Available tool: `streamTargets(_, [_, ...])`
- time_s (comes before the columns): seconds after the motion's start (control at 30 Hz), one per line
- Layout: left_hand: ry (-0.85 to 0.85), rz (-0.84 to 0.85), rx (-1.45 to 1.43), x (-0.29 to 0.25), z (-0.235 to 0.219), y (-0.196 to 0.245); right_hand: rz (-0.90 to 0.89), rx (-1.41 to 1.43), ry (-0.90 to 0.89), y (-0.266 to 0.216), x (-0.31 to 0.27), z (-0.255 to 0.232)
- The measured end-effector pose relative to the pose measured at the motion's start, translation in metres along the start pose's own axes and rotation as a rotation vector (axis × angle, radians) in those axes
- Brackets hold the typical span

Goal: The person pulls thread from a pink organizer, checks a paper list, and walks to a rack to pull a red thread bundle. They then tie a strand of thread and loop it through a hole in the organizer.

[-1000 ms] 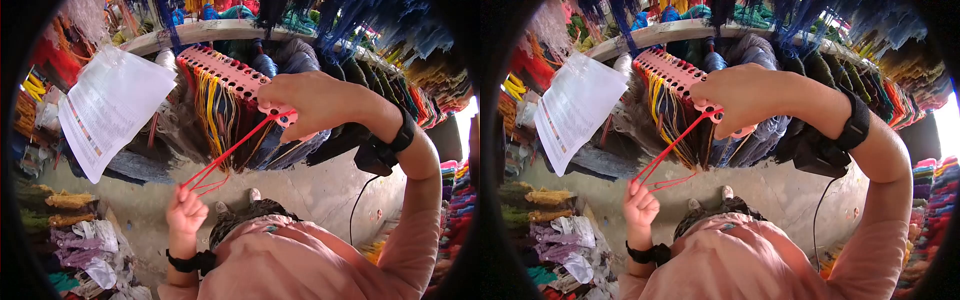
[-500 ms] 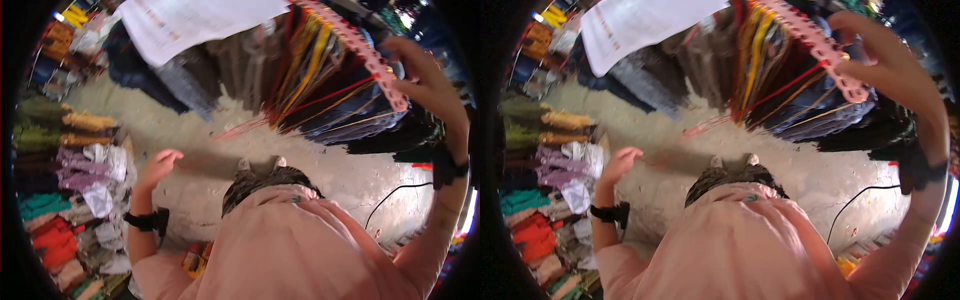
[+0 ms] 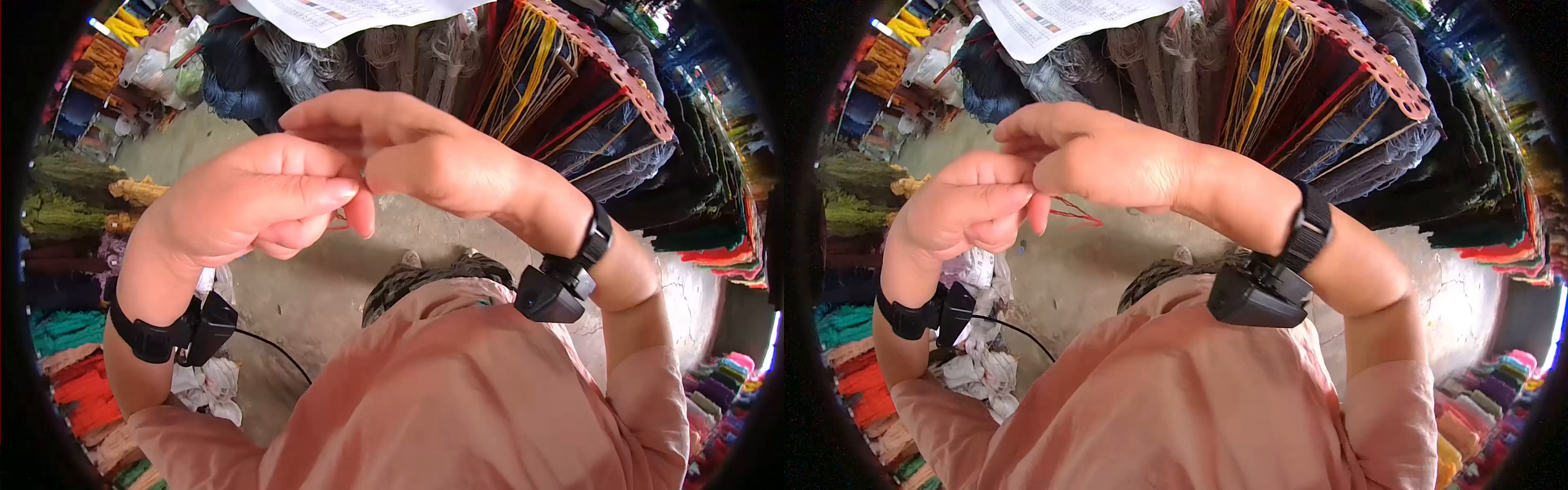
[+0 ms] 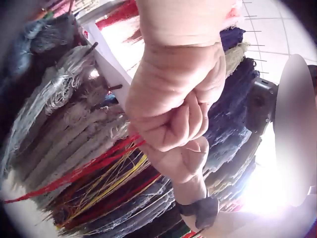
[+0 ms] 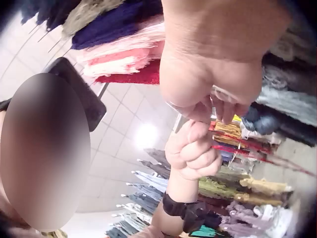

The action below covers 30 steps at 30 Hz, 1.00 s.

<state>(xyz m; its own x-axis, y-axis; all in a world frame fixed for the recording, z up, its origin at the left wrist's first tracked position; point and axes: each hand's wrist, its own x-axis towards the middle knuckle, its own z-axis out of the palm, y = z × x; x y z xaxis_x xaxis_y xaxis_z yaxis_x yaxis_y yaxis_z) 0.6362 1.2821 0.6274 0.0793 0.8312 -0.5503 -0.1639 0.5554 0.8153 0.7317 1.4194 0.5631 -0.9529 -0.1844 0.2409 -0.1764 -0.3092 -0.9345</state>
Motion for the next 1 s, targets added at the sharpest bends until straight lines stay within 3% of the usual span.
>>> streamTargets(0.07, [-0.026, -0.005, -0.057, 0.0, -0.003, 0.0, 0.033, 0.168, -0.054, 0.009, 0.003, -0.005])
streamTargets(0.17, [-0.013, 0.16, -0.239, 0.008, 0.003, -0.003, 0.067, 0.342, -0.113, 0.014, -0.003, -0.011])
streamTargets(0.23, [-0.049, 0.166, -0.28, 0.014, 0.002, -0.003, 0.133, 0.448, -0.112, 0.019, -0.012, -0.008])
streamTargets(0.27, [-0.052, 0.168, -0.313, 0.015, 0.002, -0.004, 0.121, 0.402, -0.115, 0.026, -0.015, -0.01])
streamTargets(0.37, [0.031, 0.225, -0.309, 0.023, -0.002, -0.008, 0.289, -0.072, 0.163, 0.0, -0.03, -0.012])
streamTargets(0.47, [0.222, 0.22, -0.246, 0.03, 0.011, -0.009, 0.14, -0.143, 0.32, 0.002, -0.045, -0.018])
streamTargets(0.57, [0.324, 0.293, 0.055, 0.047, 0.014, -0.012, 0.144, -0.207, 0.418, -0.006, -0.059, -0.023])
streamTargets(0.6, [0.323, 0.235, 0.201, 0.047, 0.019, -0.004, 0.13, -0.249, 0.436, -0.005, -0.063, -0.025])
streamTargets(0.73, [0.406, 0.346, 0.393, 0.063, 0.035, 0.005, 0.051, -0.247, 0.482, -0.006, -0.08, -0.034])
streamTargets(0.83, [0.422, 0.605, 0.66, 0.076, 0.05, 0.01, -0.094, -0.581, 0.333, -0.012, -0.095, -0.048])
streamTargets(0.87, [0.414, 0.889, 0.99, 0.085, 0.05, 0.013, 0.029, -0.58, 0.33, -0.027, -0.105, -0.045])
streamTargets(0.9, [0.434, 0.821, 0.895, 0.087, 0.064, 0.014, -0.115, -0.438, 0.343, -0.023, -0.11, -0.046])
streamTargets(0.97, [0.461, 0.976, 0.971, 0.098, 0.078, 0.021, -0.092, 0.116, 0.334, -0.033, -0.123, -0.042])
streamTargets(1.0, [0.473, 1.041, 0.889, 0.106, 0.084, 0.022, -0.205, 0.18, 0.35, -0.03, -0.124, -0.041])
